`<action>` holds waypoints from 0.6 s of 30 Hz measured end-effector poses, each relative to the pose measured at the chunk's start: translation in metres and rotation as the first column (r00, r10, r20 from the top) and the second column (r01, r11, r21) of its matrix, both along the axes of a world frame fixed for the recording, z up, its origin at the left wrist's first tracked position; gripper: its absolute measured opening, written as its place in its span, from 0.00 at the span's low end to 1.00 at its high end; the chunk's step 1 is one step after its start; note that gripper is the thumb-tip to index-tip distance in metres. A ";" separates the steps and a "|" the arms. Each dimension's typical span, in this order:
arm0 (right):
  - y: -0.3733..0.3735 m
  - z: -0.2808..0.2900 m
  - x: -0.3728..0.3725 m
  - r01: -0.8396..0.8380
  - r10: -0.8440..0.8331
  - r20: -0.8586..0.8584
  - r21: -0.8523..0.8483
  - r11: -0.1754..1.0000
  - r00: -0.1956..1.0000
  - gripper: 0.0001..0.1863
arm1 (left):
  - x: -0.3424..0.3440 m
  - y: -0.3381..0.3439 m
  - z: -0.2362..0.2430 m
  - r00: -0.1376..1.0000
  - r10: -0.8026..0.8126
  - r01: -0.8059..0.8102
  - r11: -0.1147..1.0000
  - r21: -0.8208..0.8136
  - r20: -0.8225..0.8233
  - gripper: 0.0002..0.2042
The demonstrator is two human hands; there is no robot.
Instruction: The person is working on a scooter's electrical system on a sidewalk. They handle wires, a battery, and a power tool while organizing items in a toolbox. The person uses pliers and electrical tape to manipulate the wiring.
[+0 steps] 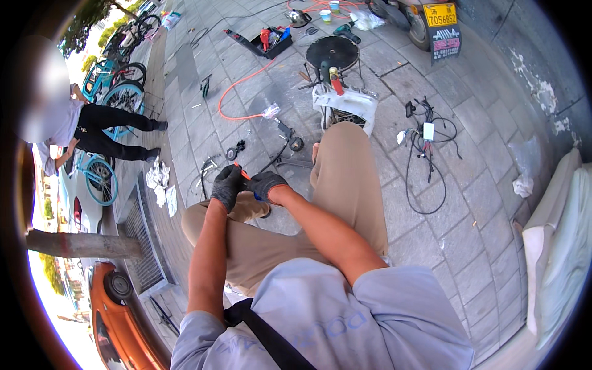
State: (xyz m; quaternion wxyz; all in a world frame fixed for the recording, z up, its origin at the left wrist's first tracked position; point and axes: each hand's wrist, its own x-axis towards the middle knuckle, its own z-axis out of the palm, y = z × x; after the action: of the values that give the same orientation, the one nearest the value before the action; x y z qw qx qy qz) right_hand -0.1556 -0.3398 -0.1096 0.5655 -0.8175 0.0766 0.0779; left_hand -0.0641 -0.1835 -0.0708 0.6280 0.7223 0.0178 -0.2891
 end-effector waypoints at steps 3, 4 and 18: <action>-0.002 -0.011 0.004 0.110 -0.113 0.077 0.041 0.993 0.991 0.22 | -0.001 -0.002 0.004 0.997 -0.066 0.068 0.997 -0.025 0.045 0.08; 0.000 -0.019 0.008 0.162 -0.147 0.255 -0.041 0.986 0.956 0.20 | -0.004 -0.005 0.010 0.993 -0.071 0.070 0.997 0.009 0.094 0.09; 0.018 -0.011 0.016 0.240 -0.245 -0.021 0.298 0.924 0.969 0.21 | -0.007 0.011 0.028 0.991 -0.085 0.098 0.986 -0.133 0.102 0.15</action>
State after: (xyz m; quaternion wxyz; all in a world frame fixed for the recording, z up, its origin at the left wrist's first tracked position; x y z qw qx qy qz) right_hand -0.1398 -0.3221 -0.1203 0.6882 -0.7077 0.1596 0.0115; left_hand -0.0712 -0.1726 -0.0430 0.6627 0.6903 -0.0656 -0.2829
